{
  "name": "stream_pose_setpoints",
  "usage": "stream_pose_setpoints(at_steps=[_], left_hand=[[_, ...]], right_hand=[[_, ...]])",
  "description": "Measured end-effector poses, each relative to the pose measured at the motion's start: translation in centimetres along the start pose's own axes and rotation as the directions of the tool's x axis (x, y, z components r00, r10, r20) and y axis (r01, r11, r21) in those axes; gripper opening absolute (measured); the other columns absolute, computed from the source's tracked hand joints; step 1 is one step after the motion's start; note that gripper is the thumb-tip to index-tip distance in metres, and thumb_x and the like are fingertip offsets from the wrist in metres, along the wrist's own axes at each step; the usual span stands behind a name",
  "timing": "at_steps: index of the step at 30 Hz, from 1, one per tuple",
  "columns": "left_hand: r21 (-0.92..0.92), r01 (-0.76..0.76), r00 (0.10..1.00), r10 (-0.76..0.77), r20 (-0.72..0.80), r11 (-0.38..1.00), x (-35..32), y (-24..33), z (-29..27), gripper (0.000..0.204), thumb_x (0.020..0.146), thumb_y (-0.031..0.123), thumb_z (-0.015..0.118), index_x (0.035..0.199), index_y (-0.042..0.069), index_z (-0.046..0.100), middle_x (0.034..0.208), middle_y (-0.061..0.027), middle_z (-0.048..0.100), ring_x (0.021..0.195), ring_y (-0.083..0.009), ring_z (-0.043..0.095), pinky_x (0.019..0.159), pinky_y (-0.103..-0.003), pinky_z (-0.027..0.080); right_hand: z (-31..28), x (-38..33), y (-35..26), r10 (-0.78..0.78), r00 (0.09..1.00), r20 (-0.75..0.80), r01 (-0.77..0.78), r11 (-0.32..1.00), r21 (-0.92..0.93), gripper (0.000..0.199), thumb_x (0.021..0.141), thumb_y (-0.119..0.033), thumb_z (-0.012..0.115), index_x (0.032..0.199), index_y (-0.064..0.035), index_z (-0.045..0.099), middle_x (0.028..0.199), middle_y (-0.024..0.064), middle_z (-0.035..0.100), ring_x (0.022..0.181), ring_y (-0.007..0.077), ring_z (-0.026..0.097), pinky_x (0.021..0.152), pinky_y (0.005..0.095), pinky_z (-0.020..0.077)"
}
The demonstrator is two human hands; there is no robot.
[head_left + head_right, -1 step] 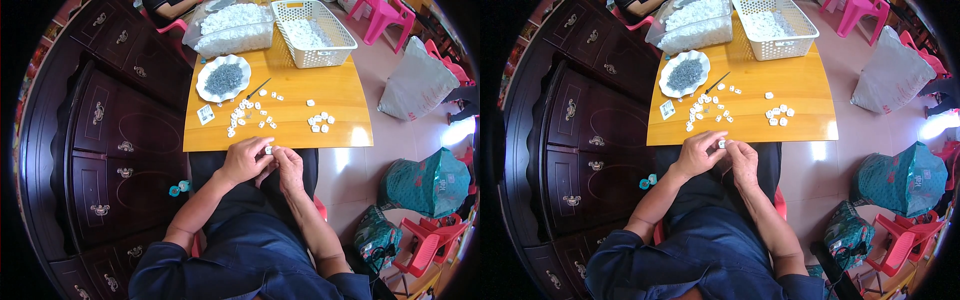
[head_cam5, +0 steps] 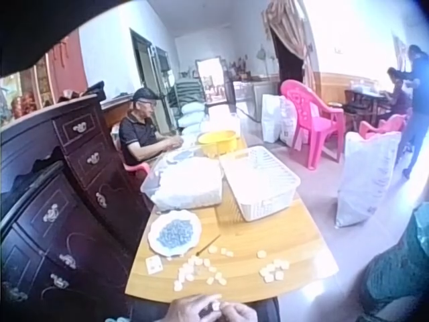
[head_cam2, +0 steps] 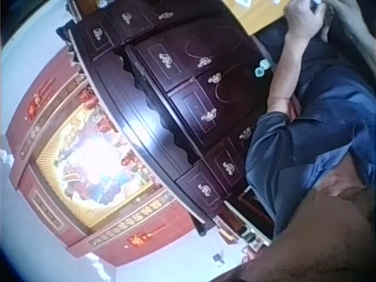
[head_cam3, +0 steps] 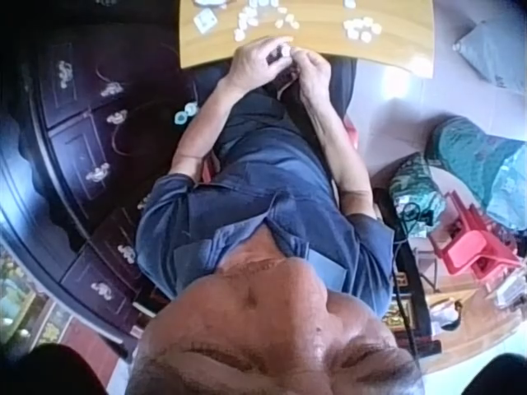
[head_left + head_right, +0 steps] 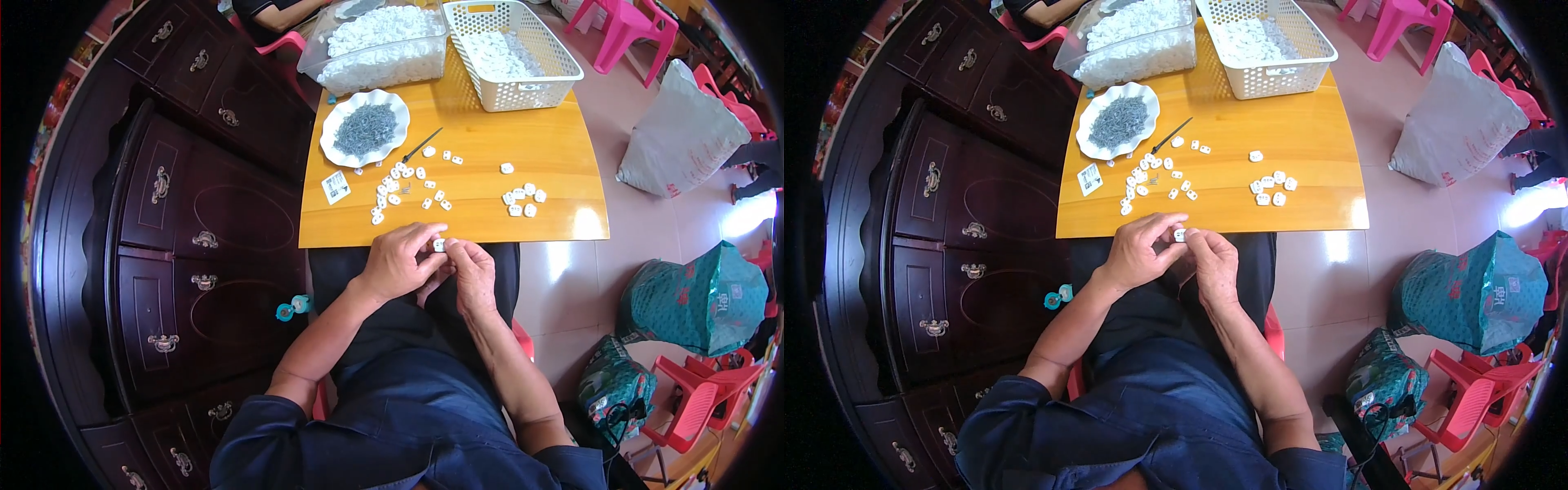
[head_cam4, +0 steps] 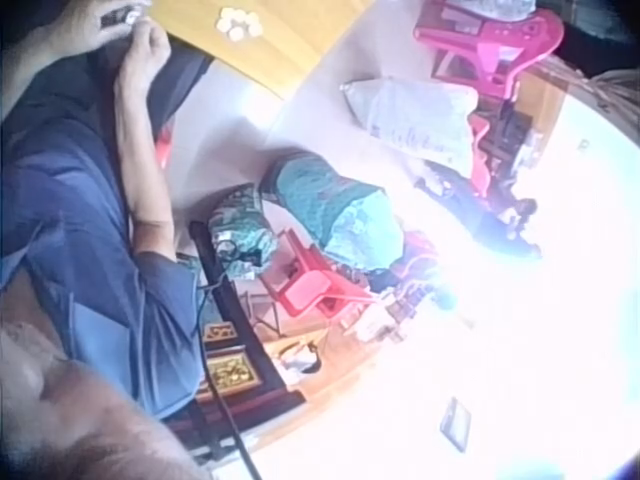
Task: The recorder is manually assembling small white plastic components by inserting small black pins into them at a table.
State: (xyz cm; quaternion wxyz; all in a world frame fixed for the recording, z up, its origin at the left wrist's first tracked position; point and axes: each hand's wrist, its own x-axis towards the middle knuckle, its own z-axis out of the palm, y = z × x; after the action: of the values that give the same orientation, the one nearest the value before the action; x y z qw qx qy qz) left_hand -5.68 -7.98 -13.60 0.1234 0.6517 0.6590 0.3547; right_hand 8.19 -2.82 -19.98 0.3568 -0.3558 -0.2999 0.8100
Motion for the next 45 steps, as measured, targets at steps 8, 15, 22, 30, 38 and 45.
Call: stream_pose_setpoints(at_steps=[8, 15, 22, 30, 38, 45], left_hand=[[0.017, -0.066, 0.998, 0.067, -0.018, 0.998, 0.4, -0.5, 0.2, 0.020, 0.083, 0.004, 0.077, 0.102, 0.002, 0.071, 0.094, -0.0123, 0.073, 0.083, -0.0310, 0.072, 0.071, -0.037, 0.058], [0.074, -0.102, 0.994, 0.104, -0.021, 0.992, 0.8, -0.4, 0.5, 0.015, 0.085, 0.006, 0.075, 0.099, 0.004, 0.070, 0.093, -0.0116, 0.073, 0.084, -0.0314, 0.072, 0.070, -0.038, 0.057], [0.041, -0.125, 0.992, 0.126, -0.022, 0.991, 1.6, -0.3, 0.7, 0.016, 0.086, 0.009, 0.075, 0.101, 0.004, 0.071, 0.092, -0.0111, 0.072, 0.081, -0.0311, 0.071, 0.069, -0.038, 0.057], [0.121, -0.089, 0.996, 0.090, 0.001, 0.989, 5.0, -0.3, 2.5, 0.019, 0.089, 0.016, 0.071, 0.104, 0.005, 0.072, 0.090, -0.0111, 0.071, 0.080, -0.0318, 0.071, 0.069, -0.041, 0.057], [0.127, -0.068, 0.977, 0.040, 0.212, 0.990, 8.0, -0.4, 5.2, 0.019, 0.091, 0.018, 0.065, 0.100, 0.002, 0.068, 0.095, -0.0157, 0.069, 0.093, -0.0358, 0.069, 0.081, -0.048, 0.056], [0.120, 0.004, 0.999, 0.000, -0.037, 0.993, 6.2, -3.1, 0.8, 0.016, 0.087, 0.011, 0.072, 0.102, 0.006, 0.073, 0.094, -0.0119, 0.071, 0.082, -0.0325, 0.070, 0.074, -0.041, 0.057]], right_hand=[[0.0, 0.2, 0.2, -0.005, 1.000, -0.007, 0.005, 0.998, 0.055, 0.019, 0.101, -0.017, 0.067, 0.098, -0.0007, 0.075, 0.079, 0.0002, 0.069, 0.070, 0.0053, 0.060, 0.066, 0.0191, 0.0457], [0.0, 0.1, -0.1, -0.023, 1.000, -0.019, 0.024, 0.998, 0.059, 0.018, 0.100, -0.016, 0.068, 0.098, -0.0002, 0.075, 0.079, 0.0003, 0.069, 0.070, 0.0052, 0.060, 0.067, 0.0190, 0.0458], [0.2, -0.2, -0.6, -0.052, 0.997, -0.063, 0.058, 0.993, 0.104, 0.021, 0.104, -0.020, 0.062, 0.099, -0.0016, 0.072, 0.083, 0.0022, 0.070, 0.071, 0.0069, 0.061, 0.067, 0.0209, 0.0474], [0.2, 0.0, 0.0, 0.049, 0.993, -0.105, -0.029, 0.984, 0.177, 0.026, 0.106, -0.026, 0.054, 0.091, -0.0060, 0.063, 0.080, 0.0040, 0.065, 0.067, 0.0117, 0.058, 0.065, 0.0252, 0.0486], [-0.3, 0.3, -0.1, 0.062, 0.985, -0.163, -0.019, 0.966, 0.256, 0.026, 0.103, -0.028, 0.052, 0.090, -0.0091, 0.062, 0.076, 0.0020, 0.062, 0.067, 0.0135, 0.058, 0.065, 0.0286, 0.0476], [-0.3, 0.1, -0.6, 0.071, 0.987, -0.145, -0.030, 0.963, 0.268, 0.027, 0.105, -0.029, 0.053, 0.089, -0.0077, 0.059, 0.076, 0.0043, 0.061, 0.067, 0.0144, 0.057, 0.064, 0.0286, 0.0483]])
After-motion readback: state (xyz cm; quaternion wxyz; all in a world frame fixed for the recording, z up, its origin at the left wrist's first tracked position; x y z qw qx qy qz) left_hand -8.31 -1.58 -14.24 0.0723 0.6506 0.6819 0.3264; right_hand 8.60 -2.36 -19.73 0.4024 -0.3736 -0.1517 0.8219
